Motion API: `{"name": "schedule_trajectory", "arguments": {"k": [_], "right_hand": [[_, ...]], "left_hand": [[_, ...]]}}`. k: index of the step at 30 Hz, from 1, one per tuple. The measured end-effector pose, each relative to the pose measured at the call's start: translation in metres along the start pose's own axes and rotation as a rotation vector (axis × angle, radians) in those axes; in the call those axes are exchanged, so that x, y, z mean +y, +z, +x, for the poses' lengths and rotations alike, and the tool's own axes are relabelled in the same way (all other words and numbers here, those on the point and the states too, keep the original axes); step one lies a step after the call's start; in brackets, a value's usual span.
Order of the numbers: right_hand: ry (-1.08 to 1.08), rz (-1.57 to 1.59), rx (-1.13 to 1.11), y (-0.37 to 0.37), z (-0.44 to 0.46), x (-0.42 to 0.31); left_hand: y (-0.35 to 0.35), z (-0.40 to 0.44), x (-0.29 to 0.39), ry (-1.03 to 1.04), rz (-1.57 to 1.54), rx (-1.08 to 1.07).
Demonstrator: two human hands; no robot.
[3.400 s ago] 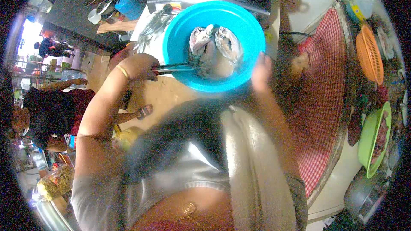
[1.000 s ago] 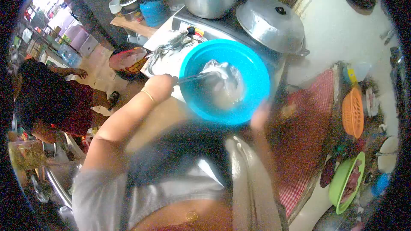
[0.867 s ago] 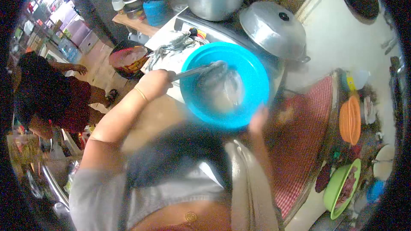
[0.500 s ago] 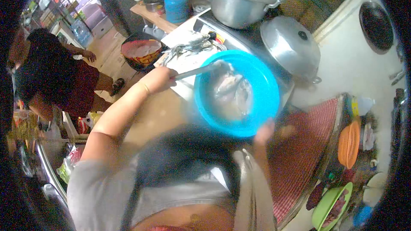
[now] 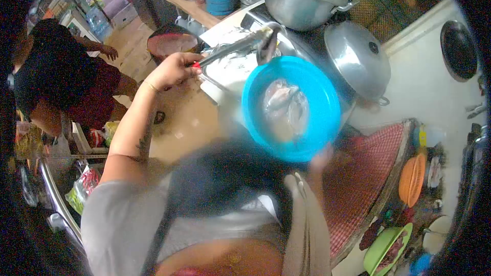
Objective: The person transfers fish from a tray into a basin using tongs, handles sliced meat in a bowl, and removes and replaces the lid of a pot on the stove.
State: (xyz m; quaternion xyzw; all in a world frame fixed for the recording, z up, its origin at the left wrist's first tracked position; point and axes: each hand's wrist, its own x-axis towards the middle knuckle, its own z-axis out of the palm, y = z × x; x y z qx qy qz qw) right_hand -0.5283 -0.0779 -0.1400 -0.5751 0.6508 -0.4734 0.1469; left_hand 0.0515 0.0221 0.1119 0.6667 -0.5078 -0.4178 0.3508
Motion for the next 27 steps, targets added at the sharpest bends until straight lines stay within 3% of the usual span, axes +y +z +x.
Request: {"name": "schedule_trajectory", "arguments": {"k": [2, 4, 7, 9, 11, 13, 16, 19, 27], "right_hand": [[0.049, -0.101, 0.038, 0.006, 0.001, -0.005], [0.198, 0.081, 0.022, 0.005, 0.005, -0.003], [0.297, 0.106, -0.018, -0.004, 0.0, -0.048], [0.213, -0.008, -0.01, 0.003, 0.005, -0.007], [0.178, -0.058, 0.006, 0.007, 0.007, 0.009], [0.198, -0.056, 0.03, 0.005, 0.008, 0.0], [0.305, 0.096, -0.198, -0.012, 0.007, -0.051], [0.337, -0.041, -0.139, -0.012, 0.009, -0.05], [0.375, 0.055, -0.091, -0.007, 0.005, -0.066]], "left_hand": [[-0.015, 0.006, -0.017, 0.12, 0.135, 0.088], [-0.02, 0.016, -0.034, 0.245, 0.347, 0.177], [-0.012, 0.025, -0.048, 0.303, 0.777, 0.146], [0.011, 0.02, -0.042, 0.051, 0.927, 0.041], [0.034, 0.026, -0.066, -0.032, 1.042, -0.076], [0.051, 0.024, -0.082, 0.024, 1.0, -0.146], [0.055, 0.02, -0.076, 0.005, 0.911, -0.132], [0.047, 0.013, -0.062, -0.026, 0.905, -0.08], [0.09, 0.059, -0.092, -0.111, 0.871, 0.111]]}}
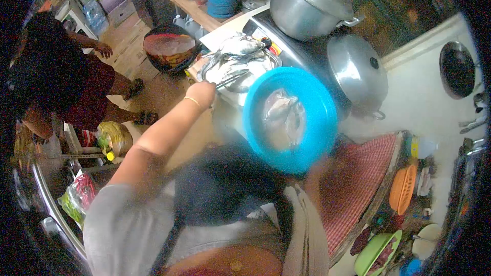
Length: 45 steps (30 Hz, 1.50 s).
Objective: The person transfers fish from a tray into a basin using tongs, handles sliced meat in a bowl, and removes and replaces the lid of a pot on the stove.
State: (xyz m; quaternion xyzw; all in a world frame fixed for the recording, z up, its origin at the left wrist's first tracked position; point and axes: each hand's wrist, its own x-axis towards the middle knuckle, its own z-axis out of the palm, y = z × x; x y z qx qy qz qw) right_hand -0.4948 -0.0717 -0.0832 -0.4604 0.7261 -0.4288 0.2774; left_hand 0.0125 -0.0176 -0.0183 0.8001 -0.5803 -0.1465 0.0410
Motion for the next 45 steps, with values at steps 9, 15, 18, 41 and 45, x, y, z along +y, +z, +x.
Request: {"name": "schedule_trajectory", "arguments": {"k": [9, 15, 18, 41, 45], "right_hand": [[-0.465, -0.66, 0.117, -0.008, 0.031, 0.079], [-0.29, -0.721, 0.007, -0.014, 0.045, 0.074], [-0.304, -0.676, -0.012, -0.016, 0.049, 0.086], [-0.29, -0.16, -0.001, -0.007, 0.015, 0.046], [-0.144, -0.196, -0.017, -0.007, 0.006, 0.014]], "left_hand": [[-0.05, -0.042, -0.014, 0.193, 0.106, -0.042], [0.0, -0.014, -0.01, 0.145, -0.025, -0.112], [0.021, 0.002, 0.0, 0.05, -0.173, -0.152], [-0.063, -0.024, -0.053, 0.109, -0.329, -0.042], [-0.07, -0.01, -0.049, 0.115, -0.045, 0.034]]}}
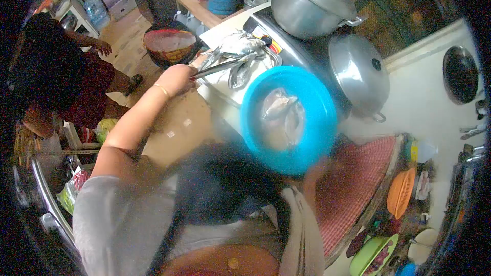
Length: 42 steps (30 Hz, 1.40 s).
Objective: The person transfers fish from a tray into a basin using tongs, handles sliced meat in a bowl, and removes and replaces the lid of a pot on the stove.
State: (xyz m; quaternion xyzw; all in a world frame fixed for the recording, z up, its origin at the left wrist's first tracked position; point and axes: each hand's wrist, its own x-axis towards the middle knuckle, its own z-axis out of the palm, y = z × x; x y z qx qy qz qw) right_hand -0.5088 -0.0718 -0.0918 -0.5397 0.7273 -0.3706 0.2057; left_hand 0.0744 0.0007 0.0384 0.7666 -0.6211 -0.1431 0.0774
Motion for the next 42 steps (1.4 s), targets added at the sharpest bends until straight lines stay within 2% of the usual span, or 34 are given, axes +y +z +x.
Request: {"name": "schedule_trajectory", "arguments": {"k": [1, 3, 5, 7, 9, 11, 13, 16, 18, 19, 22, 27, 28, 34, 40, 42], "right_hand": [[-0.041, -0.099, -0.001, -0.001, 0.003, 0.008], [-0.004, 0.055, -0.008, 0.002, 0.008, 0.021], [0.006, 0.133, -0.016, 0.002, 0.006, 0.022], [-0.01, 0.138, -0.02, 0.002, 0.004, 0.019], [-0.184, -0.034, 0.02, 0.005, 0.002, 0.026], [-0.14, -0.01, 0.02, 0.006, 0.001, 0.032], [0.112, 0.208, -0.018, 0.001, -0.004, -0.004], [0.118, 0.178, 0.015, 0.004, 0.002, 0.001], [0.127, 0.188, -0.041, -0.001, -0.003, -0.006], [0.133, 0.188, -0.07, -0.005, -0.007, -0.013], [0.04, -0.155, 0.012, 0.004, -0.003, -0.001], [-0.025, -0.019, 0.047, 0.004, -0.01, 0.002], [-0.022, -0.012, 0.022, 0.004, -0.01, 0.001], [0.223, 0.174, -0.017, 0.0, -0.014, -0.03], [0.022, 0.125, 0.081, 0.014, 0.003, 0.027], [0.049, -0.058, 0.021, 0.009, 0.007, 0.027]], "left_hand": [[0.008, 0.005, 0.004, -0.001, 0.062, 0.02], [0.025, 0.005, 0.022, 0.007, 0.154, -0.014], [0.056, 0.006, 0.031, 0.002, 0.128, -0.009], [0.055, -0.009, 0.041, 0.012, 0.059, -0.027], [0.058, -0.016, 0.043, -0.007, 0.006, -0.025], [0.063, -0.021, 0.031, -0.062, -0.031, 0.002], [0.058, -0.016, 0.02, -0.114, -0.013, -0.052], [0.065, -0.003, 0.01, -0.126, -0.046, -0.141], [0.074, 0.007, 0.009, -0.126, -0.052, -0.181], [0.077, 0.009, 0.009, -0.121, -0.067, -0.164], [0.071, 0.004, 0.009, -0.106, -0.132, -0.092], [0.031, -0.023, 0.013, -0.06, -0.18, 0.07], [0.021, -0.019, 0.014, -0.098, -0.098, 0.058], [0.02, 0.007, 0.003, -0.048, -0.09, 0.109], [0.044, 0.026, 0.026, -0.063, -0.215, 0.04], [0.072, 0.043, 0.035, -0.049, -0.288, 0.033]]}}
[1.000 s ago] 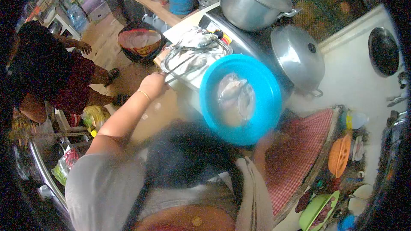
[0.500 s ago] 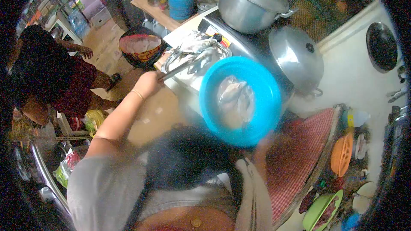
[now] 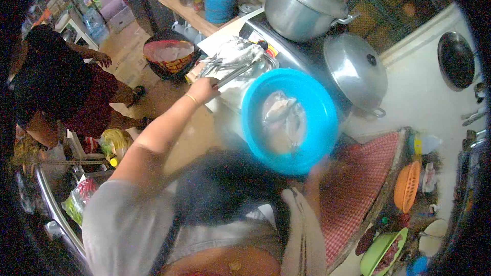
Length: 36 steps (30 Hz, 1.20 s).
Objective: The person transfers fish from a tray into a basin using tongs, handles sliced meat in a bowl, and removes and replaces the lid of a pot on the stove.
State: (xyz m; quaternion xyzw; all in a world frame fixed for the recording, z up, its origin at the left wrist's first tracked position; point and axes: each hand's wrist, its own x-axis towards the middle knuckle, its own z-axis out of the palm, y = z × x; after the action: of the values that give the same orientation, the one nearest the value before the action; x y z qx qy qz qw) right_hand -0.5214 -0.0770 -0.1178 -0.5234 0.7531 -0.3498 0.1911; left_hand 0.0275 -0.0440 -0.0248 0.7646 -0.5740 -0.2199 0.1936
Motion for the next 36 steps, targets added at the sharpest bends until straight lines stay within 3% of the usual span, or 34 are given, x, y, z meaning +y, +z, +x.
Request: {"name": "schedule_trajectory", "arguments": {"k": [1, 4, 7, 10, 13, 16, 20, 22, 26, 33, 36], "right_hand": [[0.014, -0.094, -0.028, -0.004, 0.0, -0.004], [0.077, 0.369, -0.074, -0.008, -0.009, -0.018], [0.167, 0.422, -0.03, -0.009, -0.013, -0.029], [0.053, 0.446, -0.067, -0.009, -0.016, -0.026], [0.081, 0.354, 0.034, -0.004, -0.013, -0.027], [0.005, -0.032, -0.026, -0.012, -0.004, -0.015], [-0.086, 0.204, 0.078, 0.008, -0.003, 0.02], [0.049, 0.319, 0.103, -0.006, -0.023, -0.048], [-0.13, -0.041, 0.091, 0.001, -0.004, 0.003], [-0.161, -0.082, 0.169, 0.013, 0.004, 0.012], [0.01, 0.294, 0.016, 0.0, -0.006, -0.005]], "left_hand": [[0.01, 0.004, 0.007, -0.01, -0.017, -0.019], [0.033, 0.013, 0.023, -0.067, -0.053, -0.077], [0.039, 0.016, 0.031, -0.073, -0.044, -0.067], [0.035, 0.012, 0.029, -0.044, 0.013, -0.061], [0.025, 0.006, 0.025, -0.011, 0.054, -0.053], [0.012, -0.004, 0.029, -0.017, 0.033, -0.041], [-0.036, -0.03, 0.033, 0.026, 0.091, 0.023], [-0.057, -0.034, 0.031, 0.06, 0.18, 0.073], [-0.087, -0.021, 0.016, 0.176, 0.342, 0.142], [-0.093, 0.012, -0.005, 0.09, 0.504, 0.118], [-0.111, -0.016, 0.022, 0.059, 0.467, 0.105]]}}
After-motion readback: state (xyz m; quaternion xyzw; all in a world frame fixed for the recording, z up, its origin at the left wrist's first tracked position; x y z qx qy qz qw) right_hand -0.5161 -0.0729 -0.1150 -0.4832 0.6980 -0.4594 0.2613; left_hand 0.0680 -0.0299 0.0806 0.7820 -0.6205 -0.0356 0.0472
